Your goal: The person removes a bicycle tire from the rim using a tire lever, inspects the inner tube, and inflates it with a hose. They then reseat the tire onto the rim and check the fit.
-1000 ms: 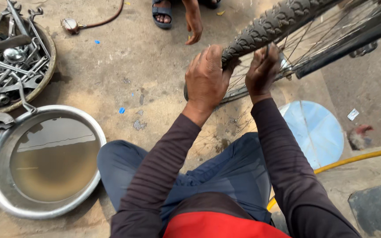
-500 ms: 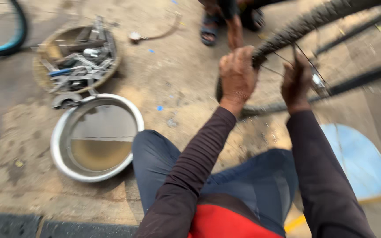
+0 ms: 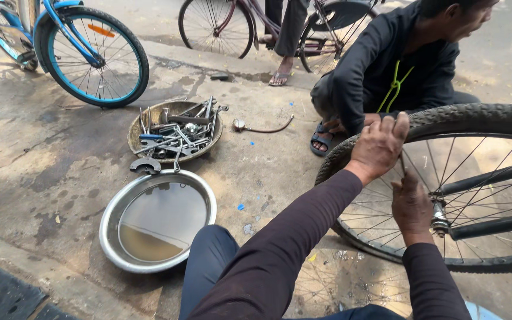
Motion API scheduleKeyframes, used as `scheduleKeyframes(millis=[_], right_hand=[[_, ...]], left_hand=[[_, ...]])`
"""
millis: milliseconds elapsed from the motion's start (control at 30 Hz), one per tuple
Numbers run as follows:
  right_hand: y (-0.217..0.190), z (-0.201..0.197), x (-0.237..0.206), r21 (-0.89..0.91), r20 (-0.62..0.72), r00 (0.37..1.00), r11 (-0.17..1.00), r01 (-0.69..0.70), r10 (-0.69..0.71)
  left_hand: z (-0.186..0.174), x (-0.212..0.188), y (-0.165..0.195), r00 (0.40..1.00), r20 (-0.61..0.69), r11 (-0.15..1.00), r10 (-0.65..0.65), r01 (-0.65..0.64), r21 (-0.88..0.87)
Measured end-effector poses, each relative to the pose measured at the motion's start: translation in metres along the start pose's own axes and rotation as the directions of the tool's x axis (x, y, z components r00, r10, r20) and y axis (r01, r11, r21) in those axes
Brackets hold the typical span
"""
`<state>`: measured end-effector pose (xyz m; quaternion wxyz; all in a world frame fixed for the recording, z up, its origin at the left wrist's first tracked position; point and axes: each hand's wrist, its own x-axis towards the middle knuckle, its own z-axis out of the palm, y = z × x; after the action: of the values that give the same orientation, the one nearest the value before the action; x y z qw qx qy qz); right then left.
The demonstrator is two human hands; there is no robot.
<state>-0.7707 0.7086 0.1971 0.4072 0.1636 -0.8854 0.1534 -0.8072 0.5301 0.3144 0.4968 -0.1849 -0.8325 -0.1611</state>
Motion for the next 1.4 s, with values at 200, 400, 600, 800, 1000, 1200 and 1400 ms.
scheduleKeyframes(millis=[200, 400, 600, 800, 1000, 1200, 1400], right_hand=[[-0.008, -0.012, 0.008, -0.007, 0.026, 0.999, 0.999, 0.038, -0.038], [-0.009, -0.075, 0.018, 0.019, 0.275, 0.957, 0.996, 0.084, -0.086], [0.033, -0.159, 0.092, -0.245, 0.514, 0.827, 0.885, 0.396, -0.228], [0.000, -0.182, 0.128, -0.265, 0.699, 0.708, 0.881, 0.393, -0.105], [0.009, -0.199, 0.057, -0.254, 0.594, 0.804, 0.948, 0.191, -0.003], [-0.001, -0.180, -0.099, 0.338, 0.809, 0.497, 0.443, -0.830, 0.315], [-0.135, 0.042, -0.296, 0.160, 0.876, 0.302, 0.363, -0.918, 0.377]], left_hand=[[0.006, 0.002, -0.010, 0.980, 0.185, 0.993, 0.075, -0.057, -0.101], [0.005, -0.001, -0.013, 0.996, 0.001, 0.995, 0.086, -0.086, -0.050], [0.020, -0.006, 0.004, 0.999, -0.022, 0.998, 0.032, -0.033, -0.045], [0.029, -0.005, 0.000, 0.999, 0.033, 0.996, 0.039, -0.036, -0.082], [0.018, -0.008, -0.007, 1.000, -0.026, 0.999, -0.014, 0.015, 0.046], [0.013, -0.015, -0.020, 0.982, 0.191, 0.965, -0.015, 0.064, -0.255], [-0.002, 0.007, -0.075, 0.863, 0.486, 0.377, 0.139, 0.408, -0.831]])
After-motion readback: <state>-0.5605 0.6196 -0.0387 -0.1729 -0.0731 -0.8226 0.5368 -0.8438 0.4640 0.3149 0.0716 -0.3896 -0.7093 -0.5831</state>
